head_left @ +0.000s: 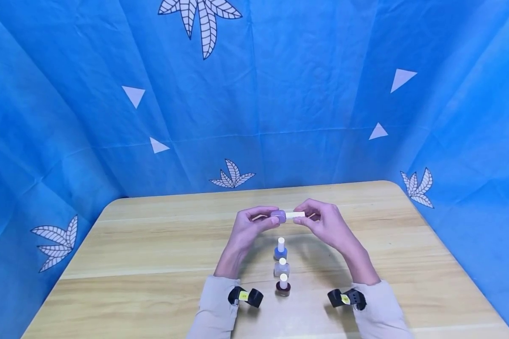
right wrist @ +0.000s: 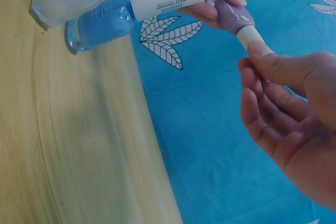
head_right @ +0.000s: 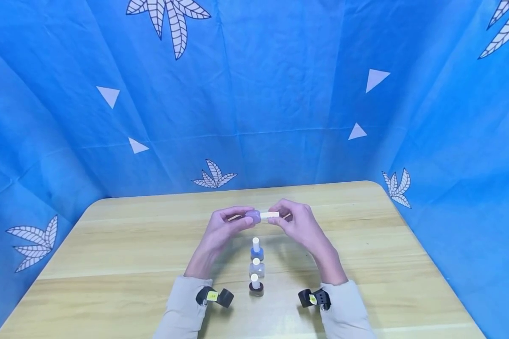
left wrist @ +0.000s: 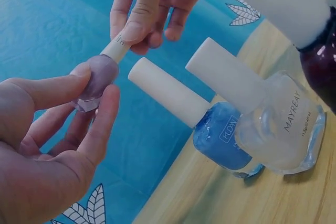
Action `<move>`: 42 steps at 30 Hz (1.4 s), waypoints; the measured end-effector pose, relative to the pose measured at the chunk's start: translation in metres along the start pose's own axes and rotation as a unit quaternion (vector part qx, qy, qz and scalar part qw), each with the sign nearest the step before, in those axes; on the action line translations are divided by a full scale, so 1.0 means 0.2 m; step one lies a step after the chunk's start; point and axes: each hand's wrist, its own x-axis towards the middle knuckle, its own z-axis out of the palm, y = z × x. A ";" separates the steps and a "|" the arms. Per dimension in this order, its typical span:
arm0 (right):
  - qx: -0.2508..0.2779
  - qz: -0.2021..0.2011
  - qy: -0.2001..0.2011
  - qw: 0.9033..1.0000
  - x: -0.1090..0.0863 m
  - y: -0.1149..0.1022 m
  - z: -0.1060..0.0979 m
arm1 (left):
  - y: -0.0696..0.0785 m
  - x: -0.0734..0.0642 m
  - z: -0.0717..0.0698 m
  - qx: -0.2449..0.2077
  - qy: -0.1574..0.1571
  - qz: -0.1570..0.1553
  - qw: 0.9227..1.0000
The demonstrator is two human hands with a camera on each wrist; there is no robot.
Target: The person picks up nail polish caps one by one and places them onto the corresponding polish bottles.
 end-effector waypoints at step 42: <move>-0.011 0.028 -0.066 0.997 0.00 0.01 0.17 | -0.17 0.02 -0.01 0.241 -0.048 0.041 0.968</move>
